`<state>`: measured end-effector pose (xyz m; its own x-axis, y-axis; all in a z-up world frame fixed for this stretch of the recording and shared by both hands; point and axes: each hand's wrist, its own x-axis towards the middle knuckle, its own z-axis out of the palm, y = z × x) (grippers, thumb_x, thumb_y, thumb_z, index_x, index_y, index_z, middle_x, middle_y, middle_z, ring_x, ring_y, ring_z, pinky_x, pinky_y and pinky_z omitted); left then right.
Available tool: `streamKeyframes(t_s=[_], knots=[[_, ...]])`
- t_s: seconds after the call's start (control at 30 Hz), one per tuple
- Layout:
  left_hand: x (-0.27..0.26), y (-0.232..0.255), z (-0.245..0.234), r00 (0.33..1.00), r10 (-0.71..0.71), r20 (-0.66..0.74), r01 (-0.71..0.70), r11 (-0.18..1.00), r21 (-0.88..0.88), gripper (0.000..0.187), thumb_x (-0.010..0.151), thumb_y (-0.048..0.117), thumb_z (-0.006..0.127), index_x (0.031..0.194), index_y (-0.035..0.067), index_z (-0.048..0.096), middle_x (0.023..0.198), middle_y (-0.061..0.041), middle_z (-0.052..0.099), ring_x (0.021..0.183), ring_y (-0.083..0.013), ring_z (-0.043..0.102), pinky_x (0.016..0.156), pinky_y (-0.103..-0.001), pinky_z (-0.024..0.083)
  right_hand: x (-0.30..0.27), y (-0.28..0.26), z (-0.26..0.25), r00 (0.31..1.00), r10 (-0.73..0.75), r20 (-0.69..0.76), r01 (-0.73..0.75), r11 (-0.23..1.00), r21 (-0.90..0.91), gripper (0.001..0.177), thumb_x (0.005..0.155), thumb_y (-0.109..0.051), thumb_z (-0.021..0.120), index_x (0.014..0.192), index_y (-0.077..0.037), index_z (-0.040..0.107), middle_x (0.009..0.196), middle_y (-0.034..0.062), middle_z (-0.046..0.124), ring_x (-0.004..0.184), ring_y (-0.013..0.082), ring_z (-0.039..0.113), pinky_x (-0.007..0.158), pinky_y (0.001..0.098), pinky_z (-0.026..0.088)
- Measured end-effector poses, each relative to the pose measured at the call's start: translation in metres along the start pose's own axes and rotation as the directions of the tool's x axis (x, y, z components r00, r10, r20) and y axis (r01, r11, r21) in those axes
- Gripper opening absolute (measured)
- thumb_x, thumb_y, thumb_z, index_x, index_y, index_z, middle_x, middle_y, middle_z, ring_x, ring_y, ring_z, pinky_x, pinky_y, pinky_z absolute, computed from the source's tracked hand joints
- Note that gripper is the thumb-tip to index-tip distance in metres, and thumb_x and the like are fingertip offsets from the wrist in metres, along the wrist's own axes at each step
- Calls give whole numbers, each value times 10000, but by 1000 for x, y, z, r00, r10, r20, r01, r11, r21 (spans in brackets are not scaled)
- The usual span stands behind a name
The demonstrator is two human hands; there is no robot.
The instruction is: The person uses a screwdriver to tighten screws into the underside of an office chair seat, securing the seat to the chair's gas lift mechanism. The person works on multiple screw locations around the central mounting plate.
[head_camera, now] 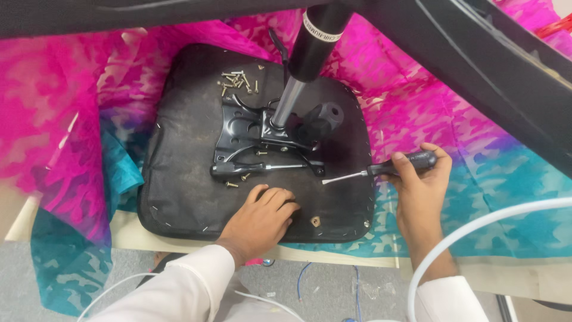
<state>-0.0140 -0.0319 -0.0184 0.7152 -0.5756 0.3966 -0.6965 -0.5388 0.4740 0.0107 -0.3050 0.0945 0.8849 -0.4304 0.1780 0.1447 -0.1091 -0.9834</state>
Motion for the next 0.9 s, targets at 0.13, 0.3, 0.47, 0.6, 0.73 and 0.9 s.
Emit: streamKeyframes(t_s=[0.13, 0.3, 0.47, 0.6, 0.73, 0.9], knots=[[-4, -1, 1, 999, -11, -32, 10, 1000, -5, 305, 894, 176, 656, 1191, 109, 668, 1216, -39, 592, 1255, -214, 518, 1148, -480, 318, -3, 9, -2, 1000, -16, 24, 17, 998, -57, 496, 961, 27, 690, 1352, -83, 405, 1115, 110, 616, 963, 193, 680, 783, 374, 632], [-3, 0, 3, 999, -25, -33, 24, 1000, -21, 303, 883, 180, 662, 1177, 111, 676, 1197, -33, 593, 1229, -209, 524, 1155, -487, 312, -10, 18, -11, 1000, -19, 14, 20, 995, -100, 481, 944, 55, 658, 1339, -85, 422, 1104, 122, 650, 949, 198, 693, 757, 348, 616], [-2, 1, -1, 999, -9, -42, 8, 999, -32, 281, 881, 138, 661, 1160, 114, 679, 1189, -32, 606, 1230, -207, 532, 1141, -494, 314, -17, 17, -13, 1000, -9, -3, 9, 1000, -24, 505, 950, 78, 626, 1373, -90, 406, 1101, 104, 625, 965, 172, 663, 834, 348, 596], [-9, 1, -10, 999, -26, -44, 23, 997, -68, 304, 844, 86, 665, 1145, 125, 684, 1152, -20, 631, 1198, -203, 550, 1117, -503, 330, -25, 19, -5, 1000, -3, -11, 4, 992, 123, 505, 940, 81, 556, 1377, -105, 384, 1057, 93, 598, 910, 175, 633, 830, 357, 568], [-19, -21, -31, 955, -222, -196, 184, 964, -191, 318, 847, 29, 630, 1150, 112, 683, 1120, -57, 660, 1112, -262, 587, 986, -449, 424, -29, 25, 4, 1000, 24, -1, -24, 997, 74, 409, 970, 20, 566, 1335, -93, 419, 935, 83, 598, 784, 168, 613, 726, 325, 554], [-20, -83, -62, 747, -457, -483, 473, 876, -98, 297, 899, -4, 594, 1157, 110, 689, 1058, -47, 702, 1056, -286, 632, 938, -463, 437, -25, 43, 22, 982, 183, 51, -181, 982, -53, 262, 998, -83, 628, 1235, -70, 519, 786, 50, 566, 625, 129, 564, 562, 276, 491]])
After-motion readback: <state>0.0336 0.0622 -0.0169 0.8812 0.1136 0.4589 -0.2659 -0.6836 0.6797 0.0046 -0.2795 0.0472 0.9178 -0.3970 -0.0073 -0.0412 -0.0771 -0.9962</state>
